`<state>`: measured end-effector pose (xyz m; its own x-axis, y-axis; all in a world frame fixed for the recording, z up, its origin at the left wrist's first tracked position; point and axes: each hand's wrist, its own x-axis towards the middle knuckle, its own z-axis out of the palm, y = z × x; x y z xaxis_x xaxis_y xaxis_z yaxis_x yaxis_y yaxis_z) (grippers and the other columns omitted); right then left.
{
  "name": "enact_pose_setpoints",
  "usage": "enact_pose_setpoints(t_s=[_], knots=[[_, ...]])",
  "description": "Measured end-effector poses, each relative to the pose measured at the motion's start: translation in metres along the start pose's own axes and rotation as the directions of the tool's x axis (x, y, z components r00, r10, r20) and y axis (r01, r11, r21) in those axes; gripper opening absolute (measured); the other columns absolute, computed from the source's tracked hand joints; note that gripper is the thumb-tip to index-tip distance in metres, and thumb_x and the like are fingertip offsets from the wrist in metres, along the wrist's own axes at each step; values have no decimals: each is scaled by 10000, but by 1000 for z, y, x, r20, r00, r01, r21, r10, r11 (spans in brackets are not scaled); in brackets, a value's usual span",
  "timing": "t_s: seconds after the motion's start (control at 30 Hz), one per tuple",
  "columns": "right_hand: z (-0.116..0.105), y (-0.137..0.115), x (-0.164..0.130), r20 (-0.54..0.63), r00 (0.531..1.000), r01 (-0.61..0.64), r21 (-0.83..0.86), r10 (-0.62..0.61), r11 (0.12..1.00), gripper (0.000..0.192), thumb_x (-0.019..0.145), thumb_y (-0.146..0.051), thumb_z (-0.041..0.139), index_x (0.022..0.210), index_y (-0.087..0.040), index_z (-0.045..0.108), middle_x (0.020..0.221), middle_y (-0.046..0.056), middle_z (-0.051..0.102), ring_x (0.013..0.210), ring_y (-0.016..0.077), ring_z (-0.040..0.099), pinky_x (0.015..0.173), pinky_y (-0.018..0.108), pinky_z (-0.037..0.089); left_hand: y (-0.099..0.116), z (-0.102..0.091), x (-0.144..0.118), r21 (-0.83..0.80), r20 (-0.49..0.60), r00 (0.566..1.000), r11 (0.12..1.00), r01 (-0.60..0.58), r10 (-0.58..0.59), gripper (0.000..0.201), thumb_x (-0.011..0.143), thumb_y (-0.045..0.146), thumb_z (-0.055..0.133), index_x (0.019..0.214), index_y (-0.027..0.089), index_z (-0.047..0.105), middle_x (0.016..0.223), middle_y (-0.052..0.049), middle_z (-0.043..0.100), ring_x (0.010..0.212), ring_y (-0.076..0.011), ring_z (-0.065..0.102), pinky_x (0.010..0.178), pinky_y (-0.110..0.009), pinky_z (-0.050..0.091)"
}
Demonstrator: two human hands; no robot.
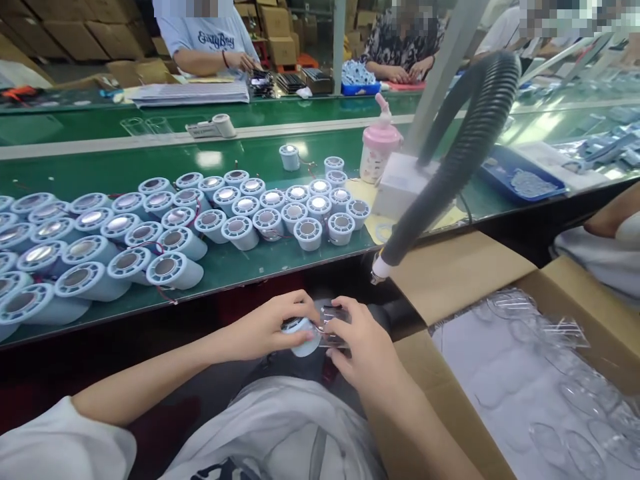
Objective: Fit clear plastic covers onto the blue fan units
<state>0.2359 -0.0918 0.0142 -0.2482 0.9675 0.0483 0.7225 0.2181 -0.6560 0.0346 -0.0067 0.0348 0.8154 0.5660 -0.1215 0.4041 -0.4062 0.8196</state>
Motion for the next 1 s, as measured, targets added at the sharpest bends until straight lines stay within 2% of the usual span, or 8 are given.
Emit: enact_pose_setpoints(t_s=[0.1, 0.2, 0.37, 0.57, 0.73, 0.8, 0.9, 1.0], knots=[[1, -2, -2, 23, 991, -137, 198, 136, 971, 42, 832, -250, 638, 799, -226, 633, 1196, 73, 555, 1080, 254, 581, 885, 408, 480, -3, 11, -2, -58, -101, 994, 997, -42, 36, 302, 829, 353, 660, 1078, 187, 617, 1033, -55, 585, 916, -171, 565, 779, -269, 448], [2, -5, -5, -22, 977, -205, 208, 214, 957, 250, 855, -328, 610, 647, -203, 553, 1155, 60, 590, 992, 254, 610, 795, 394, 463, -7, 16, -2, -76, -146, 986, 993, -86, 74, 361, 778, 374, 721, 1060, 178, 610, 1011, -48, 577, 907, -170, 549, 769, -268, 438], [-1, -9, -9, -93, 980, -144, 276, 176, 950, 346, 889, -364, 553, 592, -190, 516, 1118, 77, 622, 915, 238, 613, 682, 339, 442, -13, 17, -1, -106, -182, 978, 987, -117, 97, 564, 645, 466, 809, 1124, 220, 640, 965, -32, 503, 882, -171, 535, 787, -299, 465], [-2, -1, -10, -93, 930, -226, 617, 355, 754, 321, 824, -352, 662, 543, -199, 637, 988, 79, 665, 944, 236, 627, 687, 296, 489, -20, 20, 5, -57, -120, 978, 982, -179, 171, 685, 581, 453, 849, 1202, 257, 639, 1121, -90, 509, 1054, -247, 532, 920, -398, 463], [-4, 13, -12, -42, 939, -184, 777, 341, 603, 239, 800, -341, 711, 593, -222, 695, 1066, 69, 703, 1088, 267, 616, 821, 339, 541, -18, 21, 5, -372, 7, 994, 923, -98, 108, 711, 662, 340, 824, 1307, 261, 536, 1262, -95, 576, 1142, -256, 565, 918, -365, 497], [-6, 13, -16, -54, 968, -134, 716, 246, 685, 36, 776, -282, 737, 797, -255, 747, 1220, 54, 662, 1184, 277, 573, 919, 381, 522, -18, 24, 3, -517, 28, 999, 856, -12, 31, 696, 681, 311, 812, 1307, 240, 515, 1279, -100, 572, 1096, -238, 595, 898, -357, 515], [-7, 9, -23, -119, 987, -42, 481, 113, 876, 392, 744, -155, 745, 1099, -308, 682, 1352, 30, 584, 1250, 259, 529, 1027, 412, 457, -18, 27, 1, -659, 62, 997, 749, 78, -49, 680, 695, 306, 800, 1296, 222, 492, 1278, -116, 562, 990, -212, 628, 825, -361, 546], [-6, 6, -30, -127, 990, -11, 405, 68, 914, 418, 774, -134, 715, 1141, -315, 629, 1338, 22, 593, 1212, 236, 559, 1015, 397, 471, -17, 26, -2, -685, 114, 992, 719, 116, -52, 717, 697, 328, 796, 1327, 233, 468, 1257, -122, 566, 928, -206, 636, 735, -340, 562]])
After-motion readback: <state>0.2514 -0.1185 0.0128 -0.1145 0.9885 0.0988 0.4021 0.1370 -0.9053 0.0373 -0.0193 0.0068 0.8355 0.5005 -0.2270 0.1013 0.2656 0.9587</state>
